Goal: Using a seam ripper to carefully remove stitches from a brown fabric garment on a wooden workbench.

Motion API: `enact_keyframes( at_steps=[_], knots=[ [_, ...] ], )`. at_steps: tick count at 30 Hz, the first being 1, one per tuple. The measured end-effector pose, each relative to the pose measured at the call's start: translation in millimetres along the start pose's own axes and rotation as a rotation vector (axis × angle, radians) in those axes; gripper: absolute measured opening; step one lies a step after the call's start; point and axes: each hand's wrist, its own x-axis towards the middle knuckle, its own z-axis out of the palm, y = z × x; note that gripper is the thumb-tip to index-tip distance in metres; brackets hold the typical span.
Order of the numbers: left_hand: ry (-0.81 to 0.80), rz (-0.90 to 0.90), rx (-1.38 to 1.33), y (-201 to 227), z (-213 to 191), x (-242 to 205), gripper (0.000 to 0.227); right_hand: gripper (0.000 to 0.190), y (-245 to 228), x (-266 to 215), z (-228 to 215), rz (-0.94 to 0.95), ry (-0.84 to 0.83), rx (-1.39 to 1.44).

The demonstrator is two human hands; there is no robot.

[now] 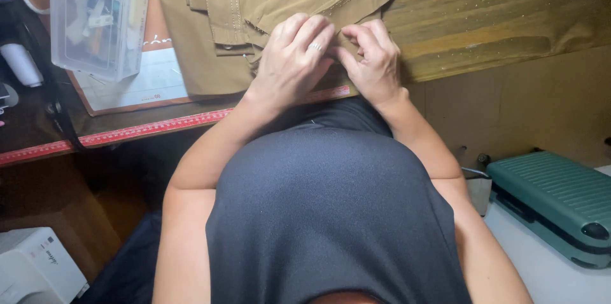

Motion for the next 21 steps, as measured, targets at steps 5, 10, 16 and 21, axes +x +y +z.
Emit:
enact_keyframes(
  at_steps=[5,10,16,21],
  knots=[
    [0.018,0.015,0.008,-17,16,2,0.004,0.014,3,2,-3,0.052,0.010,0.120],
    [-0.201,-0.295,-0.566,-37,8,13,0.017,0.012,5,6,-36,0.155,0.024,0.607],
    [-0.066,-0.900,-1.490,-40,51,19,0.019,0.015,13,10,-55,0.347,-0.003,1.555],
    [-0.093,-1.001,-1.430,-17,38,21,0.024,0.018,-6,1,-29,0.450,0.030,1.473]
  ],
)
